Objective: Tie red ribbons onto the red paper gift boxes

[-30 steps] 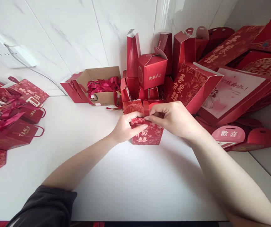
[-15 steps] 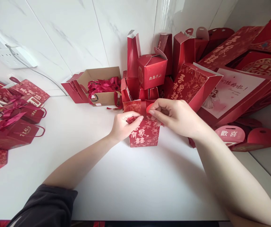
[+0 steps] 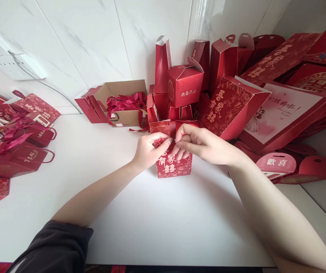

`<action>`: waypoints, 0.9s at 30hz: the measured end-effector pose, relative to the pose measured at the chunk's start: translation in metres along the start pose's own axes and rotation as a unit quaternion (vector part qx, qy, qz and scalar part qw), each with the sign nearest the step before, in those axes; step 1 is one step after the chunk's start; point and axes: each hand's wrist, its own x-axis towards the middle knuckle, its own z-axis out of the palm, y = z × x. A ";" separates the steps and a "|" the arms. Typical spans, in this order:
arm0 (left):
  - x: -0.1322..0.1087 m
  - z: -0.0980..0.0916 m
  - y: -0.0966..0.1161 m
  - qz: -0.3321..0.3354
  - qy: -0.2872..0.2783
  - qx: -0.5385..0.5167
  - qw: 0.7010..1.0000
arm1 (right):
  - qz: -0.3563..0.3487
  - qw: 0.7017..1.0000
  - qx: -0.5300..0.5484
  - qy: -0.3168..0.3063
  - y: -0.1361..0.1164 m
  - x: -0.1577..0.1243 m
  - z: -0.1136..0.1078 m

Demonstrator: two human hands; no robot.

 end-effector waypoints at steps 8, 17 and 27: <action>-0.004 0.001 0.005 -0.006 0.012 0.007 1.000 | 0.046 0.998 0.029 0.008 0.009 0.003 -0.002; -0.006 0.003 0.007 -0.007 0.012 -0.001 1.000 | 0.068 0.996 -0.006 0.063 0.003 0.001 0.002; -0.008 0.004 0.010 0.005 0.010 0.004 1.000 | 0.083 0.993 -0.039 0.069 -0.002 -0.001 0.005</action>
